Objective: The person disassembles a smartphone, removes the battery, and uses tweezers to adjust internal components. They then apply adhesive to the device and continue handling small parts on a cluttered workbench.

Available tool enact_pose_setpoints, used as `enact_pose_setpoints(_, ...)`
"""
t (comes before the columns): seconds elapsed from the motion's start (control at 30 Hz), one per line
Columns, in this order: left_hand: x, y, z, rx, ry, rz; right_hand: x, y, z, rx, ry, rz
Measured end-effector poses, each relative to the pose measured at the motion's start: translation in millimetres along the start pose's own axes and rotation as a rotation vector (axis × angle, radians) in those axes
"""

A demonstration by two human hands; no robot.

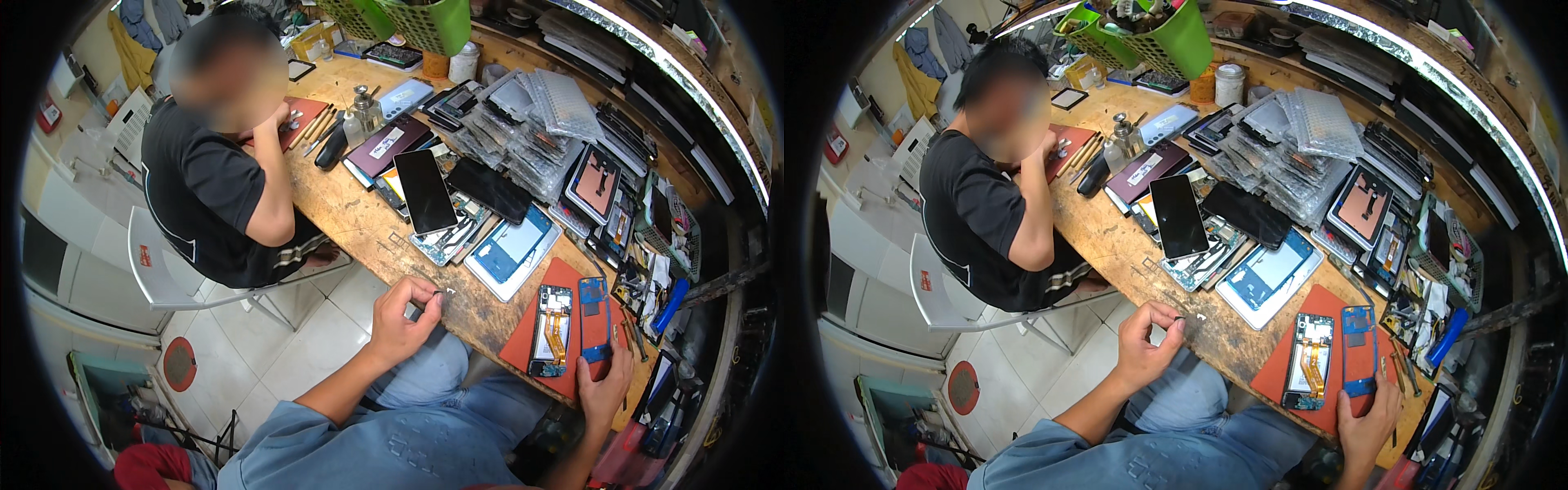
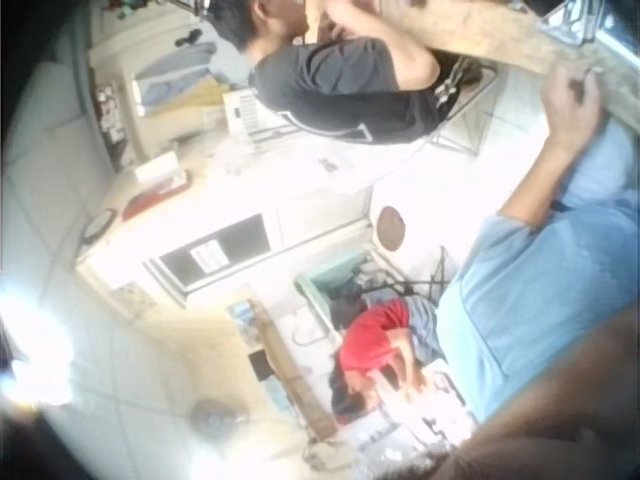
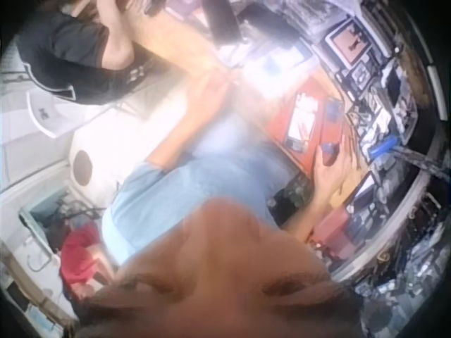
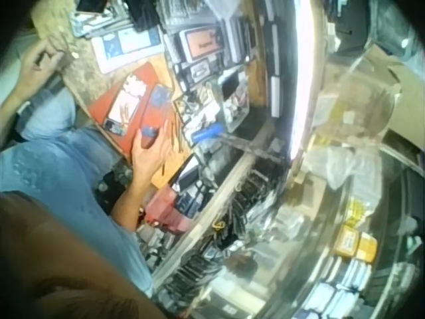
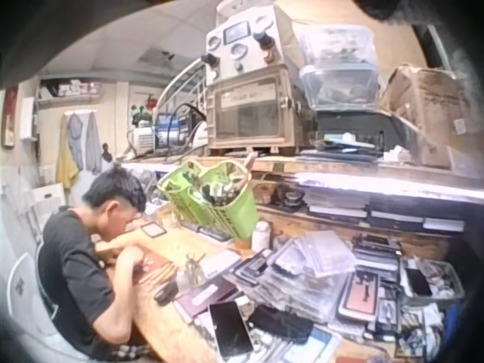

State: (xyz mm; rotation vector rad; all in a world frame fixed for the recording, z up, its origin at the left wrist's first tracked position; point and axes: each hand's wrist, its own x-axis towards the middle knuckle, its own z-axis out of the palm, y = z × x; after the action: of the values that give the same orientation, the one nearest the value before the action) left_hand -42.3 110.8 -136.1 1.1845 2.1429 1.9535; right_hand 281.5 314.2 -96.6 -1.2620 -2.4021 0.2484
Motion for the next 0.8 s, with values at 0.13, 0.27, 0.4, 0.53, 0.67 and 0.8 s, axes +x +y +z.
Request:
enact_pose_setpoints(0.13,3,-3,1,-0.022,0.013,-0.023,-4,-5,0,0.027,0.029,0.03)
enact_pose_setpoints(0.27,-1,-7,11,-0.056,0.022,-0.061,-5,22,-4,0.1,0.095,0.093)
enact_pose_setpoints(0.4,-4,-1,18,-0.327,0.004,-0.172,-4,25,-8,0.113,0.126,0.045)
enact_pose_setpoints(0.53,32,30,18,-0.571,0.108,-0.001,-16,30,8,0.225,0.206,0.059)
enact_pose_setpoints(0.67,78,107,-5,-0.689,0.215,0.348,-22,32,16,0.208,0.296,0.021)
enact_pose_setpoints(0.8,103,155,-65,0.798,0.78,0.982,-21,25,12,0.234,0.298,0.021)
